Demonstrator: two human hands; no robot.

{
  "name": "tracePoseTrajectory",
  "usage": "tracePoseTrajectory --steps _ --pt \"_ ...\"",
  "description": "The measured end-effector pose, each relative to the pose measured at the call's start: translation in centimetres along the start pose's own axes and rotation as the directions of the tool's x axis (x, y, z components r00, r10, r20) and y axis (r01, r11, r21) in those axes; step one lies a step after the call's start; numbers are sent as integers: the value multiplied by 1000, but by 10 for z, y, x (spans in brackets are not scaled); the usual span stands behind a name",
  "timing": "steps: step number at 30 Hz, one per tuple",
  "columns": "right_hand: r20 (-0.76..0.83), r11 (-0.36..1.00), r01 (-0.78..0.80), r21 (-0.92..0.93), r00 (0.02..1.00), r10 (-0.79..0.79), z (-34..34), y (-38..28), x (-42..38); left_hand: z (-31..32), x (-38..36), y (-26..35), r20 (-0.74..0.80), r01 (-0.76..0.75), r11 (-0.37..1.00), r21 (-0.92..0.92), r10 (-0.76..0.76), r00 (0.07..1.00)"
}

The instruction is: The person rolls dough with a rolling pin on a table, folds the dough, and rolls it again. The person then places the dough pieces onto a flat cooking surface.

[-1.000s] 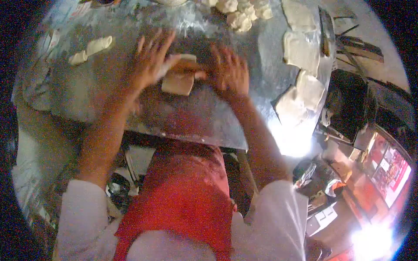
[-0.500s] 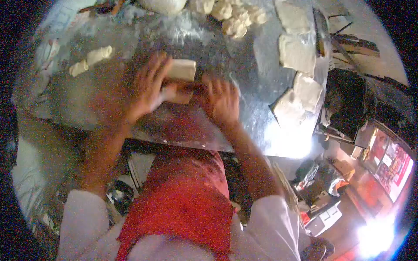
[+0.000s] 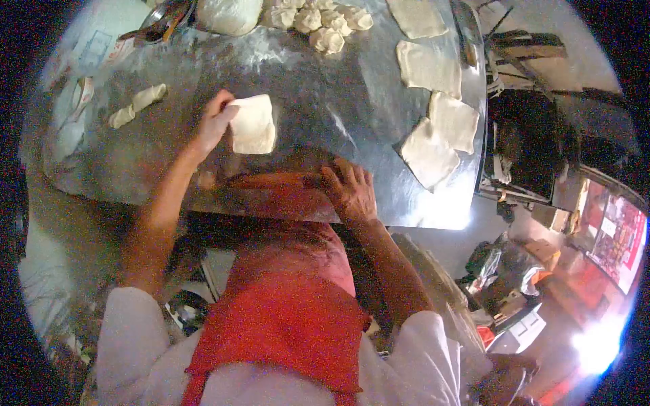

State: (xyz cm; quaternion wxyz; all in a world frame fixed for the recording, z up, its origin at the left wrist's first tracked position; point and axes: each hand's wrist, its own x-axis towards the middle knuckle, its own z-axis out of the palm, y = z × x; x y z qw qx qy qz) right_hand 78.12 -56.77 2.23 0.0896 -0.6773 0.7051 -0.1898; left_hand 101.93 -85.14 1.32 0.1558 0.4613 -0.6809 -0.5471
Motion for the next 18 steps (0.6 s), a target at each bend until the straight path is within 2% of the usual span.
tracePoseTrajectory --steps 1,3,4,5,6,7,8,9,11,12,14,16,18 --pt "13 1000 -15 1 1000 15 -1 -2 -3 -1 -11 7 7 -2 1000 13 2 1000" --pt "24 1000 -14 11 1000 14 -4 -6 -4 -3 -42 46 -204 -144 974 -177 106 973" --pt "25 1000 -23 13 999 23 -5 -10 -3 2 -52 59 -217 -147 975 -167 109 970" --pt "27 999 -35 12 999 35 -6 -14 -2 11 -60 72 -204 -169 983 73 181 962" --pt "23 999 -29 14 999 29 -4 -15 -4 23 -64 82 -171 -187 934 303 246 954" --pt "23 999 -47 -15 999 48 2 -14 -9 39 -65 82 -99 -291 801 523 396 913" --pt "22 997 -66 -46 998 67 6 -13 -13 53 -67 75 6 -372 607 702 517 856" --pt "23 997 -60 -49 998 61 7 -13 -18 58 -74 62 -1 -369 610 701 518 855" --pt "94 992 -78 -102 992 87 6 -14 -24 63 -86 37 232 -481 734 479 422 876" --pt "92 992 -76 -104 992 86 0 -18 -24 56 -86 25 231 -482 734 479 425 875" --pt "160 984 -178 3 971 175 -18 -27 -23 32 -94 2 -130 -292 913 285 339 932" --pt "175 990 -138 -4 975 137 -40 -35 1 4 -99 6 -273 -39 984 172 85 958" --pt "179 999 -51 -7 982 51 -38 -32 32 -5 -86 12 -272 -9 978 208 67 960"
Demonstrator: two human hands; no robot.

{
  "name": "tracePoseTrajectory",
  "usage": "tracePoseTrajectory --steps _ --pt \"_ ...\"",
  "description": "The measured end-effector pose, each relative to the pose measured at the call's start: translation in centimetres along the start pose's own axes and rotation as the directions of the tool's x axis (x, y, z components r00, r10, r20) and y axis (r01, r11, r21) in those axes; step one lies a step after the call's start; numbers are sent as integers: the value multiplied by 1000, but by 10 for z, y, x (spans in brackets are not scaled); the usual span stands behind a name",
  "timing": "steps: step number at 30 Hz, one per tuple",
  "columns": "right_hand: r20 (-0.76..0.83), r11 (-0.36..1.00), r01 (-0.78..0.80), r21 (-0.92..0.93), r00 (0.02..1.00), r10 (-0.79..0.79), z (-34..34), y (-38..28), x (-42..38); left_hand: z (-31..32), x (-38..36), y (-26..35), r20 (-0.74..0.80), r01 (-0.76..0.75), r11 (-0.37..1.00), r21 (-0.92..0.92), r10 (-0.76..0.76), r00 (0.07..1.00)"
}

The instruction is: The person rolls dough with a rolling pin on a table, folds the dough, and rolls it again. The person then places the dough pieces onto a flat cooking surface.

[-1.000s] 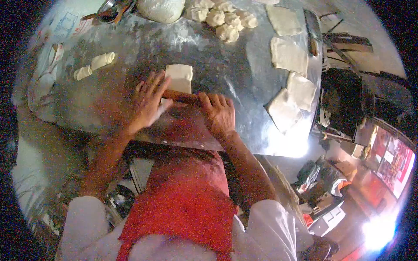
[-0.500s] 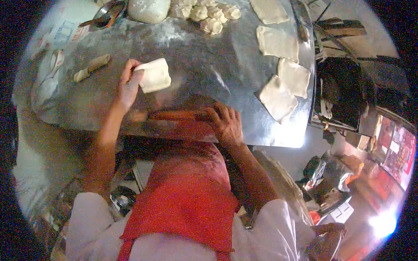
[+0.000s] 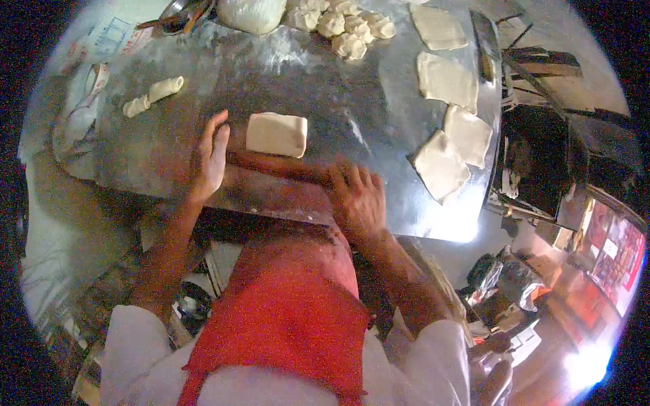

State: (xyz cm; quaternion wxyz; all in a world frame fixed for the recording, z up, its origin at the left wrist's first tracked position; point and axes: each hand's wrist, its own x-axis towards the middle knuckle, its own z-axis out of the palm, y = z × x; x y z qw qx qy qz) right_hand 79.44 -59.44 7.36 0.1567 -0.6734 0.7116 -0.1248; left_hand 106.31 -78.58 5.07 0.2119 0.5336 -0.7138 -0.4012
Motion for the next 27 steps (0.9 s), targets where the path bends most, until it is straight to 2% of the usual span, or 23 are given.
tracePoseTrajectory --steps 1,2,3,4,5,6,8,9,10,12,13,14,16,18,20,22,23,25,27 --pt "-8 999 49 -7 999 -49 11 7 27 10 17 3 -24 -59 971 232 66 998" --pt "-49 992 84 -96 995 -89 34 22 64 20 35 5 -31 -106 886 452 135 990" --pt "-80 977 113 -182 988 -129 59 35 93 25 54 7 -25 -92 888 451 116 993" --pt "-60 978 115 -174 990 -127 61 40 115 29 76 11 34 -179 819 545 192 981" --pt "-79 993 34 -110 996 -43 49 38 141 29 86 8 98 -260 733 629 257 961" --pt "-79 998 -55 -42 996 52 43 31 145 29 70 -6 111 -244 739 628 225 968" --pt "-120 991 -10 -134 993 -7 64 30 103 31 44 -28 204 -409 617 673 377 903" --pt "-110 992 -3 -128 994 -12 70 22 73 34 22 -45 164 -457 712 533 443 881" --pt "-81 994 4 -113 997 -13 71 18 61 31 20 -35 152 -466 707 533 462 874" --pt "-67 993 3 -118 998 -11 71 26 77 29 7 -23 190 -404 770 494 358 914" --pt "-50 993 1 -116 999 -7 76 30 88 29 27 -24 227 -395 706 588 325 918" --pt "-47 994 -1 -113 999 -5 65 35 118 31 64 -24 231 -395 706 588 321 918" --pt "13 999 -50 19 999 49 28 38 174 41 118 -25 113 -254 801 543 230 967" --pt "35 998 -56 -13 998 57 39 32 150 35 93 -18 171 -262 777 572 200 965" --pt "-24 996 -44 -74 999 43 49 29 129 24 69 -10 184 -306 734 606 245 952" --pt "-125 997 8 -77 992 -18 73 14 63 26 1 -34 193 -458 809 369 415 889" --pt "-121 997 6 -76 993 -15 72 16 66 26 4 -31 197 -457 810 367 412 890" --pt "-171 997 63 -48 983 -70 74 27 92 29 27 -25 232 -433 743 510 366 901" --pt "-135 985 47 -163 988 -70 45 36 156 37 96 -22 209 -406 690 599 355 911"
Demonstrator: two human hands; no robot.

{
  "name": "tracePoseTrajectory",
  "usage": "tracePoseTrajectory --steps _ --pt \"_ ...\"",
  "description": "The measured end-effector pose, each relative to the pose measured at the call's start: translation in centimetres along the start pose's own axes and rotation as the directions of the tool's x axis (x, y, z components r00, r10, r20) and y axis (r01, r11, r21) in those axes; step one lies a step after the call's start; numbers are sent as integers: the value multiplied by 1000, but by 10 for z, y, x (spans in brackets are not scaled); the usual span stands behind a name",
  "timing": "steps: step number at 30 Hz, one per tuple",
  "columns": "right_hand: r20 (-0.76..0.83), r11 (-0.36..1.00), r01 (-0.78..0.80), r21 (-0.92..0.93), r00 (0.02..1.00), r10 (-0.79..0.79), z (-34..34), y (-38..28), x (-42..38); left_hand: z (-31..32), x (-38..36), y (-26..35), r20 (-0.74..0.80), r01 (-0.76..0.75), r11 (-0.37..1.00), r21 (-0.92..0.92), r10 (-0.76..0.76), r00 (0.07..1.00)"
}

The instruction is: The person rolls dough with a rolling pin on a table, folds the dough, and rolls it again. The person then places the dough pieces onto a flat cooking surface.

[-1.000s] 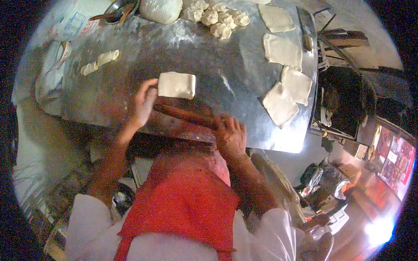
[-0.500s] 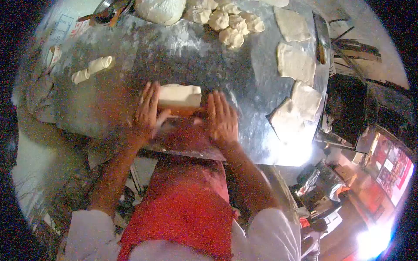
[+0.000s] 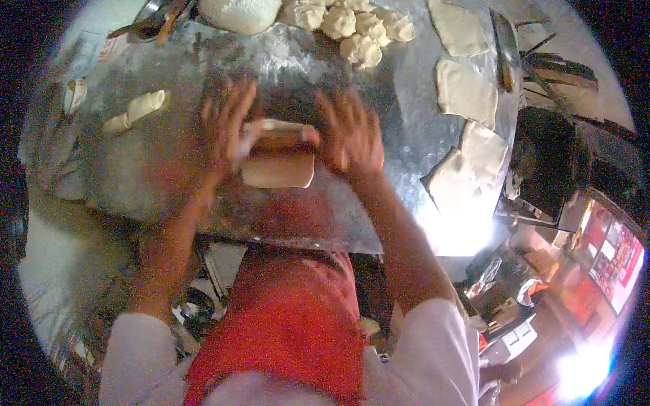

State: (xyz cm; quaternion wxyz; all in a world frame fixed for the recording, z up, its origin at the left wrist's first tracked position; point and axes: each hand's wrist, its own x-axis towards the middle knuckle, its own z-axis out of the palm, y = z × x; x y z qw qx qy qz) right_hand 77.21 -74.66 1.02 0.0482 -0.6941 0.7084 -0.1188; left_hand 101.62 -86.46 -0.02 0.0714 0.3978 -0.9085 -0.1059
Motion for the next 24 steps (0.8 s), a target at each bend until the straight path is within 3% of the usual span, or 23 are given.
tracePoseTrajectory --steps 1,3,6,8,10,11,13,14,15,16,17,18,19,21,22,23,24 --pt "7 1000 2 -3 1000 -2 4 10 23 10 25 -10 1 4 1000 -6 -4 1000" --pt "-139 987 -72 144 986 92 6 17 47 17 48 -22 -136 72 979 -190 -99 986" --pt "-67 997 -77 -1 995 77 17 -8 -33 -6 -29 7 -31 -52 995 -81 49 998" --pt "-54 996 -24 84 998 29 1 -35 -94 -15 -92 31 139 -12 989 -146 32 990" --pt "53 995 7 102 999 -12 -4 -41 -124 -22 -130 43 49 -77 979 -188 88 995" --pt "30 996 -6 92 1000 3 -5 -37 -125 -16 -123 38 36 -104 978 -182 112 993" --pt "147 977 31 211 987 -64 -8 -30 -134 -2 -99 27 12 -32 983 -182 35 999" --pt "36 978 79 191 996 -88 -9 -30 -141 5 -76 23 -12 71 949 -306 -79 997" --pt "47 982 56 179 997 -65 -16 -29 -150 33 -58 7 -53 97 893 -439 -134 990" --pt "58 972 80 219 994 -95 -25 -27 -161 47 -42 -4 132 267 761 -591 -236 963" --pt "68 960 107 260 989 -128 -32 -24 -172 46 -31 0 123 277 770 -575 -253 959" --pt "79 964 90 250 990 -113 -33 -19 -185 44 -21 -16 -22 42 980 -192 -47 999" --pt "65 969 53 240 995 -70 -30 -16 -197 28 -14 -4 -19 33 979 -201 -38 999" --pt "45 971 10 239 999 -21 -31 -16 -211 -11 0 16 285 77 991 -105 -44 957" --pt "67 969 -27 246 998 11 -34 -16 -215 -9 -4 15 146 -11 986 -166 35 989" --pt "89 965 -64 253 995 43 -37 -16 -218 -17 -5 21 149 -17 987 -159 41 988" --pt "87 963 -73 260 995 52 -38 -17 -220 -34 -7 33 272 205 857 -472 -80 959"
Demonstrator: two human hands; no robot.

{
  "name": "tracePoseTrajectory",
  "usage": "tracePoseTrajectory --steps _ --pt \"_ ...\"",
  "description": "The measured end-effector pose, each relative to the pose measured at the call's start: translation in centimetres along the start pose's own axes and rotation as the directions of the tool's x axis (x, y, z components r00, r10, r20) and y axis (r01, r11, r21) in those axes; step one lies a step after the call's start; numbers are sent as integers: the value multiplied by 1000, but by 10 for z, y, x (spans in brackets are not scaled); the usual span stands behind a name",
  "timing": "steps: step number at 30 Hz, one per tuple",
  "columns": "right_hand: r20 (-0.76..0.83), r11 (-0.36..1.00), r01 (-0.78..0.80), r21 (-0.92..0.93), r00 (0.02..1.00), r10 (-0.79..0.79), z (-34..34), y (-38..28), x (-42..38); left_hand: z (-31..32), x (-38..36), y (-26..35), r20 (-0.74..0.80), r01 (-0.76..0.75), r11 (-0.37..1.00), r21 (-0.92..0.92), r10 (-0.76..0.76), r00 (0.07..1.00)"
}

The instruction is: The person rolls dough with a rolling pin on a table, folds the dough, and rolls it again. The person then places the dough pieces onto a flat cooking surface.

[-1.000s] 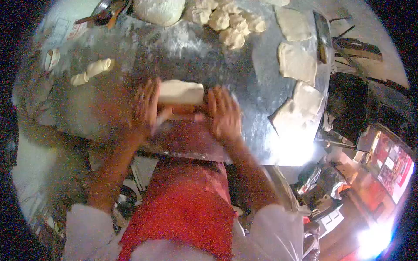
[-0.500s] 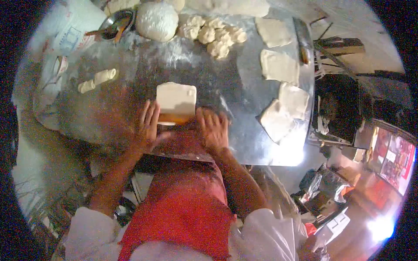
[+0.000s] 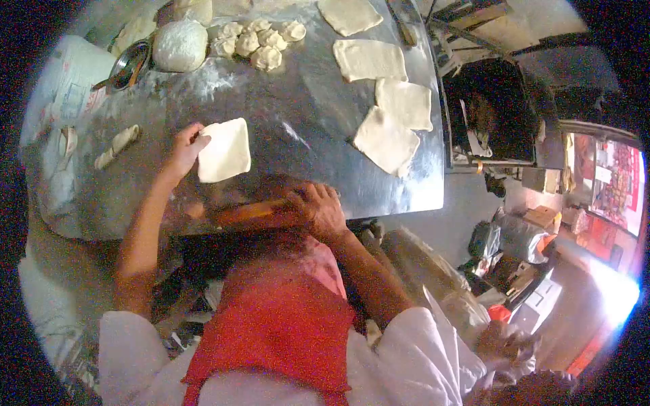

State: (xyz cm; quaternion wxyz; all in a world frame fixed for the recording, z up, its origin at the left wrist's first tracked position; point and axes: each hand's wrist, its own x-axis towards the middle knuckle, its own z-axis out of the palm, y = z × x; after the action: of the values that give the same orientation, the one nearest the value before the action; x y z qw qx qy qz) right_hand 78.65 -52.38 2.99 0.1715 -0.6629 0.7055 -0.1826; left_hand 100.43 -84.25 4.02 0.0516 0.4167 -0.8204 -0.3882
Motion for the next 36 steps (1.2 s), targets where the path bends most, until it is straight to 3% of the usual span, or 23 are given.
tracePoseTrajectory --steps 1,2,3,5,8,12,14,15,17,18,19,22,24,26,27,28,31,34,36 --pt "38 1000 -28 -4 999 28 0 -1 -2 -8 -12 20 106 175 917 -359 -146 984" --pt "77 999 -49 -10 996 49 0 -1 -3 -16 -30 46 122 251 759 -600 -224 967" --pt "77 999 -44 1 996 44 3 0 -4 -14 -45 51 119 257 763 -594 -232 965" --pt "12 1000 -16 1 1000 16 10 4 -5 -12 -71 52 56 199 359 -912 -372 927" --pt "-124 997 6 -71 992 -14 2 -8 1 18 -108 12 136 255 254 -933 -407 903" --pt "-70 996 -86 -32 994 83 2 -25 -8 38 -140 -48 127 338 304 -891 -547 828" --pt "38 987 -145 -74 988 148 -3 -38 -10 43 -148 -76 -309 139 723 -676 -450 838" --pt "55 988 -139 -73 988 144 -3 -42 3 40 -142 -69 -305 151 716 -682 -466 831" --pt "-18 993 -39 -110 999 37 7 -41 55 37 -99 -54 -441 62 970 -235 -163 883" --pt "-70 984 -22 -179 998 9 20 -25 94 28 -71 -34 -404 66 985 161 5 915" --pt "-113 970 -11 -244 993 -17 36 -5 135 19 -41 -18 -292 37 848 528 141 946" --pt "-164 960 38 -279 983 -86 34 27 211 16 26 -36 -359 37 849 528 183 915" --pt "-168 984 -147 -101 977 129 29 24 215 8 30 -33 -282 -50 857 513 224 933" --pt "5 942 -92 -322 995 99 40 2 144 20 -43 -32 -81 -128 849 513 197 977" --pt "-10 968 -91 -232 996 91 44 -20 94 26 -85 -26 -81 -208 912 354 252 964" --pt "-24 986 -85 -140 996 83 45 -34 68 35 -119 -26 -79 -219 925 311 255 964" --pt "1 987 -106 -121 994 106 40 -36 79 35 -122 -29 -16 -183 933 311 198 980" --pt "-75 969 -76 -234 995 60 24 13 198 9 2 -31 -125 -73 866 494 154 980" --pt "-126 964 -117 -240 988 88 21 30 248 7 76 -53 -413 -58 943 328 199 889"
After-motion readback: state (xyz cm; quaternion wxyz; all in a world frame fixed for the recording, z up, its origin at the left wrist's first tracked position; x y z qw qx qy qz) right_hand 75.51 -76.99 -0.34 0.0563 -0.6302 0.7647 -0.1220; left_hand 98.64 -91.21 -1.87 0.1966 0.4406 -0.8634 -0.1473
